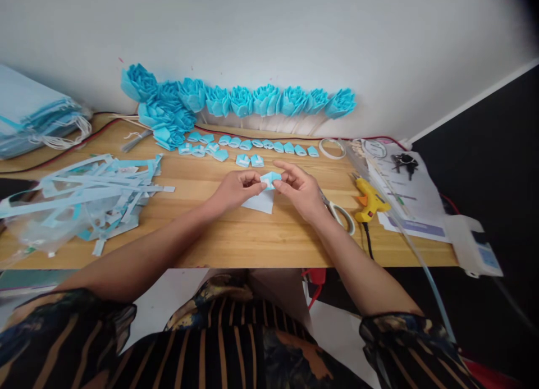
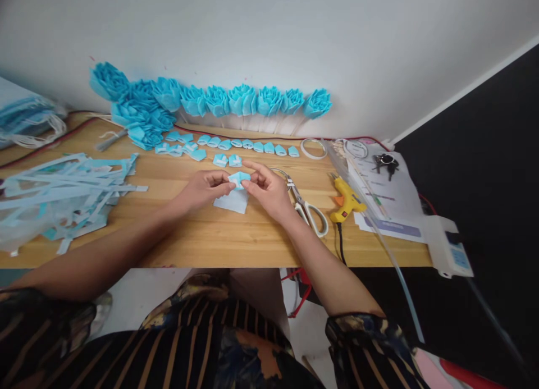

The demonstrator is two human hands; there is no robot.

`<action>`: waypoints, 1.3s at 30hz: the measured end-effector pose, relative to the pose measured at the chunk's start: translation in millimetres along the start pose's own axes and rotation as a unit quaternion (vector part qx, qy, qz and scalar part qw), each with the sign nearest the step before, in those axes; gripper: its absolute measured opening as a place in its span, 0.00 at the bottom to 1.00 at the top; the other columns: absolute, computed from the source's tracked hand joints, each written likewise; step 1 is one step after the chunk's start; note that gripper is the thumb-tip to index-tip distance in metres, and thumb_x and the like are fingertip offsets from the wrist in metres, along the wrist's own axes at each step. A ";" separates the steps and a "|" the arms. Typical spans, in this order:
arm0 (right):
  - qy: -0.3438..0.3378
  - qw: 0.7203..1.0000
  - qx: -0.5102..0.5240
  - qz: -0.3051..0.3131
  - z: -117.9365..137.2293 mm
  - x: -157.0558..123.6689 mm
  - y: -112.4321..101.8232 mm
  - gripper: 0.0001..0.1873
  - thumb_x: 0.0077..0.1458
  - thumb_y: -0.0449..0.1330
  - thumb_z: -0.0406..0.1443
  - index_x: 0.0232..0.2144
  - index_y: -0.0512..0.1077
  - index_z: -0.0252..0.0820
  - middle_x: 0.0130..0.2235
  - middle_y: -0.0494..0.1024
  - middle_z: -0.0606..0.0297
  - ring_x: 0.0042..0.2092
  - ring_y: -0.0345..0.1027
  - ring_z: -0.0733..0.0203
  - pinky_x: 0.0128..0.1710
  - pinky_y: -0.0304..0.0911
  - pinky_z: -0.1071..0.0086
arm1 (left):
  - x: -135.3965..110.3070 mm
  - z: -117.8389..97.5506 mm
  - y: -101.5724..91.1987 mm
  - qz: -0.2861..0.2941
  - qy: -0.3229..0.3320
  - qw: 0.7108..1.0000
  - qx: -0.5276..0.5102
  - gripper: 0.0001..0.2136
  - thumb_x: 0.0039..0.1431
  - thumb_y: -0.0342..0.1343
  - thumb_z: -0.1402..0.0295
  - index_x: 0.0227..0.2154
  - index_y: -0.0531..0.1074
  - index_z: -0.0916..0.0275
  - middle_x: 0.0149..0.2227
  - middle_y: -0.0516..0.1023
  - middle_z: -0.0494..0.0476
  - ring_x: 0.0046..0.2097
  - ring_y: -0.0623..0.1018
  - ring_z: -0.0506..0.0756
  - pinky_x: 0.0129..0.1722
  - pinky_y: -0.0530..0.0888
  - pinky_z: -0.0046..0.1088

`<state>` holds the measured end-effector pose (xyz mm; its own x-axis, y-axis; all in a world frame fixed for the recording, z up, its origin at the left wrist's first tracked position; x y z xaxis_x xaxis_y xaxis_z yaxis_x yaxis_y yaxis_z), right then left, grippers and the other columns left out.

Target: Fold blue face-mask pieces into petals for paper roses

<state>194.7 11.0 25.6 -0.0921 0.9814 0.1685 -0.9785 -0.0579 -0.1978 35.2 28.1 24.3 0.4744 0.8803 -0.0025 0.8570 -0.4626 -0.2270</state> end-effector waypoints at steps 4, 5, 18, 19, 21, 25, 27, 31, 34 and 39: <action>-0.007 1.000 0.021 0.008 -0.9 -0.8 -0.5 0.22 0.55 0.63 0.44 0.52 0.74 0.47 0.29 0.72 0.71 0.31 0.69 0.66 0.36 0.66 0.70 | 0.9 4.2 -0.8 -0.003 -0.012 1.000 -0.006 0.13 0.52 0.57 0.58 0.23 0.66 0.63 0.20 0.63 0.47 0.23 0.62 0.46 0.23 0.56 0.24; -0.007 1.000 0.026 0.010 -1.2 -0.9 -0.5 0.22 0.57 0.62 0.45 0.52 0.74 0.47 0.30 0.73 0.71 0.31 0.69 0.66 0.36 0.66 0.69 | 0.9 4.8 -0.7 -0.002 -0.014 1.000 -0.007 0.13 0.52 0.58 0.58 0.23 0.66 0.63 0.20 0.63 0.47 0.23 0.62 0.46 0.23 0.57 0.24; 0.002 1.000 0.006 0.004 1.0 -0.8 1.5 0.24 0.52 0.64 0.44 0.52 0.73 0.48 0.33 0.75 0.68 0.35 0.70 0.62 0.38 0.67 0.67 | -0.2 0.9 1.7 0.025 -0.014 0.999 -0.016 0.10 0.52 0.57 0.61 0.27 0.72 0.63 0.21 0.67 0.48 0.24 0.64 0.46 0.25 0.59 0.23; 0.002 1.000 0.006 0.002 1.4 -0.8 1.0 0.24 0.52 0.64 0.44 0.52 0.73 0.47 0.33 0.75 0.68 0.35 0.70 0.62 0.38 0.67 0.67 | -0.2 1.0 0.8 0.024 -0.014 0.999 -0.021 0.09 0.52 0.57 0.61 0.28 0.73 0.63 0.22 0.68 0.48 0.24 0.64 0.47 0.25 0.60 0.23; 0.001 1.000 0.005 -0.002 2.1 -0.8 0.4 0.25 0.51 0.65 0.43 0.52 0.73 0.47 0.32 0.74 0.69 0.35 0.70 0.63 0.37 0.67 0.67 | -0.5 0.1 -0.3 0.023 -0.011 0.999 -0.031 0.10 0.53 0.56 0.60 0.29 0.73 0.63 0.23 0.69 0.49 0.25 0.65 0.47 0.25 0.61 0.23; -0.004 1.000 -0.001 0.003 3.3 -1.6 1.0 0.24 0.52 0.65 0.42 0.52 0.73 0.47 0.31 0.73 0.70 0.33 0.68 0.64 0.36 0.65 0.68 | -1.2 -3.5 -1.0 0.016 0.002 0.999 -0.030 0.12 0.55 0.57 0.58 0.26 0.71 0.63 0.23 0.68 0.49 0.25 0.65 0.47 0.24 0.61 0.23; -0.007 1.000 -0.004 0.007 4.5 -2.3 1.1 0.22 0.54 0.64 0.42 0.51 0.74 0.48 0.30 0.73 0.69 0.32 0.67 0.64 0.35 0.65 0.68 | -1.0 -3.1 -0.8 0.013 -0.004 0.999 -0.030 0.12 0.54 0.58 0.58 0.26 0.71 0.64 0.22 0.67 0.49 0.24 0.64 0.46 0.24 0.60 0.23; -0.006 1.000 0.002 -0.002 5.4 -3.2 -1.1 0.20 0.57 0.61 0.47 0.50 0.75 0.49 0.31 0.74 0.68 0.33 0.68 0.63 0.37 0.67 0.67 | 0.2 -0.5 -2.4 -0.004 -0.016 0.999 -0.033 0.12 0.53 0.59 0.59 0.26 0.71 0.64 0.22 0.67 0.48 0.23 0.63 0.46 0.23 0.58 0.23; -0.005 1.000 0.015 -0.001 4.9 -2.7 -1.0 0.22 0.56 0.62 0.48 0.51 0.75 0.49 0.32 0.74 0.68 0.34 0.69 0.63 0.38 0.68 0.66 | 0.8 -0.1 -4.1 -0.011 -0.013 0.999 -0.032 0.11 0.53 0.58 0.60 0.25 0.70 0.64 0.21 0.67 0.48 0.23 0.63 0.46 0.23 0.58 0.23; -0.007 1.000 -0.003 0.012 3.7 -1.5 1.6 0.22 0.55 0.62 0.45 0.51 0.73 0.49 0.32 0.75 0.68 0.34 0.69 0.63 0.37 0.67 0.66 | 0.2 -1.8 -5.9 -0.015 -0.002 1.000 -0.015 0.10 0.54 0.57 0.62 0.25 0.70 0.64 0.22 0.67 0.48 0.24 0.62 0.46 0.24 0.58 0.24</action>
<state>192.6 8.8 28.6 -0.1173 0.9772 0.1769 -0.9750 -0.0795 -0.2075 30.6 30.8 27.4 0.4484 0.8939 -0.0008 0.8761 -0.4396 -0.1979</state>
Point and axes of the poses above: each hand's wrist, its own x-axis towards the middle knuckle, its own y-axis out of the palm, z = x × y, the point moved 6 cm from there along x, towards the middle knuckle
